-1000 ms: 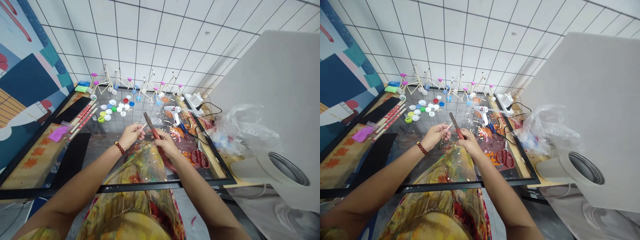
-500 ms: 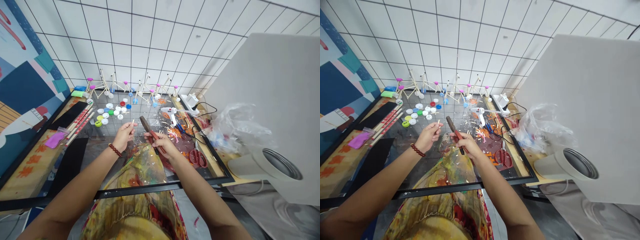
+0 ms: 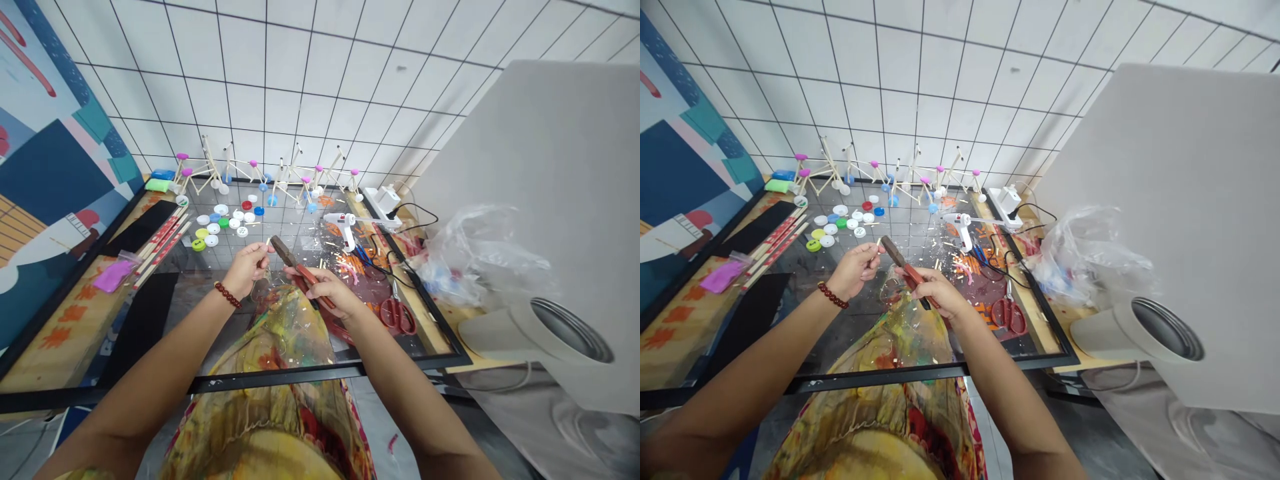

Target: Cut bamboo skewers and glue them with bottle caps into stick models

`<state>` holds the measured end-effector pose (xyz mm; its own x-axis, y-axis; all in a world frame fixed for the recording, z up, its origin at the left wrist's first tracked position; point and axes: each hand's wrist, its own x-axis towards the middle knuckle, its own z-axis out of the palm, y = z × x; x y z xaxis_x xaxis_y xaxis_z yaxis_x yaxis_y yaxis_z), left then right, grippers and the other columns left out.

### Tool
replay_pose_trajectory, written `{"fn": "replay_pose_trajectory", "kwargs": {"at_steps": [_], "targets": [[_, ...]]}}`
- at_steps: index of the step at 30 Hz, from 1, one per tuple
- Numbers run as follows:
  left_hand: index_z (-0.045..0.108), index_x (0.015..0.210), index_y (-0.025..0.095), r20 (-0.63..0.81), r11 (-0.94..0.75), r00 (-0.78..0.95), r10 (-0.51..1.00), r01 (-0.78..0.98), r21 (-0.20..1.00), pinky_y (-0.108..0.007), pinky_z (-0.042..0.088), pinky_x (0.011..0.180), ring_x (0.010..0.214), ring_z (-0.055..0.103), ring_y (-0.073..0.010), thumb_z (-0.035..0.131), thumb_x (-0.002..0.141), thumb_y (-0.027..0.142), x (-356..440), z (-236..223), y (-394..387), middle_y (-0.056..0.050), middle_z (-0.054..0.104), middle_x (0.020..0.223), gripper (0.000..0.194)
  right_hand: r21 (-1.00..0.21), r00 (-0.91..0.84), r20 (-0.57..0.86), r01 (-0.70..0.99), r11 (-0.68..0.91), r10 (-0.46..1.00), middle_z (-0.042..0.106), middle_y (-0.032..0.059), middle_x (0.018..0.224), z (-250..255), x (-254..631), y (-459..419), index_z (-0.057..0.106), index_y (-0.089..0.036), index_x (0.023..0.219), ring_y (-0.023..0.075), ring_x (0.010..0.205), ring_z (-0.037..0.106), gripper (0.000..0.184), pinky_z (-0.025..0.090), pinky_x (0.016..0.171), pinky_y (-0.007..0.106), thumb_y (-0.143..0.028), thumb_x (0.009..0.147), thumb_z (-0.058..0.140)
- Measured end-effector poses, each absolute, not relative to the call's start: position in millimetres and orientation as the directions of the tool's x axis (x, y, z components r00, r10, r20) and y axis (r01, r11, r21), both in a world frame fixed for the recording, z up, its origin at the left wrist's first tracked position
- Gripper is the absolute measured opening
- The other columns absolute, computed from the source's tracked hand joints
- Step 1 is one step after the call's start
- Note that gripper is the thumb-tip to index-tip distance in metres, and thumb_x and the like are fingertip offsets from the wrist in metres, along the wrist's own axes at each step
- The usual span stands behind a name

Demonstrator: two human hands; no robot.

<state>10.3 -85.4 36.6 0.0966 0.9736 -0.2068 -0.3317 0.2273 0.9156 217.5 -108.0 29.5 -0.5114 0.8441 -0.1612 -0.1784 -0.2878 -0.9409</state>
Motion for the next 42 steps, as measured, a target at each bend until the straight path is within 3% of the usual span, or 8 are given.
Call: {"fn": "replay_pose_trajectory", "kwargs": {"at_steps": [5, 12, 17, 21, 27, 35, 42], "targets": [[0.06, 0.076, 0.013, -0.235, 0.267, 0.137, 0.962, -0.315, 0.911, -0.015, 0.018, 0.034, 0.032, 0.032, -0.0032, 0.065, 0.08, 0.027, 4, 43, -84, 0.003, 0.049, 0.049, 0.015, -0.959, -0.532, -0.146, -0.131, -0.252, 0.834, 0.073, 0.0005, 0.114, 28, 220, -107, 0.077, -0.026, 0.104, 0.0292, 0.12, 0.057, 0.054, 0.033, 0.109, 0.042, -0.015, 0.054, 0.062], [0.065, 0.077, 0.011, -0.339, 0.383, 0.216, 0.916, -0.211, 0.9, -0.019, 0.036, 0.039, 0.04, 0.055, -0.0111, 0.064, 0.079, 0.025, -4, 50, -81, -0.006, 0.064, 0.056, 0.014, -0.976, -0.529, -0.13, -0.082, -0.203, 0.838, 0.074, -0.0007, 0.109, 30, 219, -109, 0.077, -0.026, 0.104, 0.0281, 0.114, 0.059, 0.054, 0.037, 0.103, 0.04, -0.015, 0.054, 0.061], [0.067, 0.074, 0.011, -0.327, 0.357, 0.18, 0.928, -0.17, 0.919, -0.018, 0.025, 0.034, 0.033, 0.045, -0.0078, 0.063, 0.079, 0.024, -4, 51, -81, -0.004, 0.058, 0.047, 0.014, -0.991, -0.539, -0.114, 0.006, -0.132, 0.835, 0.073, -0.0016, 0.098, 34, 219, -111, 0.075, -0.025, 0.107, 0.0259, 0.102, 0.062, 0.055, 0.045, 0.088, 0.035, -0.016, 0.055, 0.06], [0.066, 0.072, 0.01, -0.328, 0.359, 0.191, 0.925, -0.159, 0.919, -0.018, 0.026, 0.035, 0.034, 0.045, -0.0078, 0.063, 0.078, 0.022, -4, 52, -82, -0.005, 0.058, 0.048, 0.013, -0.992, -0.519, -0.124, 0.066, -0.106, 0.846, 0.074, -0.0009, 0.094, 33, 220, -111, 0.076, -0.023, 0.105, 0.0251, 0.092, 0.065, 0.054, 0.047, 0.078, 0.033, -0.013, 0.054, 0.06], [0.062, 0.069, 0.01, -0.34, 0.375, 0.222, 0.914, -0.14, 0.917, -0.015, 0.011, 0.034, 0.03, 0.024, -0.0011, 0.059, 0.08, 0.019, -3, 53, -83, 0.002, 0.046, 0.045, 0.015, -0.998, -0.542, -0.06, 0.046, -0.042, 0.838, 0.072, 0.0019, 0.114, 28, 222, -111, 0.077, -0.023, 0.103, 0.0275, 0.11, 0.064, 0.052, 0.045, 0.097, 0.039, -0.011, 0.055, 0.062], [0.042, 0.071, 0.019, -0.377, 0.414, 0.244, 0.893, -0.12, 0.902, -0.014, 0.01, 0.033, 0.032, 0.019, -0.002, 0.053, 0.09, 0.034, -4, 59, -84, 0.006, 0.04, 0.047, 0.027, -0.983, -0.59, 0.05, 0.116, 0.146, 0.806, 0.069, 0.0029, 0.12, 22, 226, -108, 0.074, -0.022, 0.11, 0.0262, 0.117, 0.061, 0.056, 0.042, 0.105, 0.039, -0.006, 0.059, 0.058], [0.053, 0.079, 0.017, -0.327, 0.343, 0.236, 0.915, -0.03, 0.939, -0.015, 0.009, 0.035, 0.032, 0.02, -0.0025, 0.055, 0.09, 0.046, -5, 44, -82, 0.006, 0.04, 0.046, 0.031, -0.972, -0.615, 0.079, 0.127, 0.197, 0.785, 0.067, 0.0026, 0.122, 20, 226, -109, 0.073, -0.022, 0.111, 0.0251, 0.116, 0.061, 0.056, 0.043, 0.102, 0.036, -0.004, 0.06, 0.056]]}}
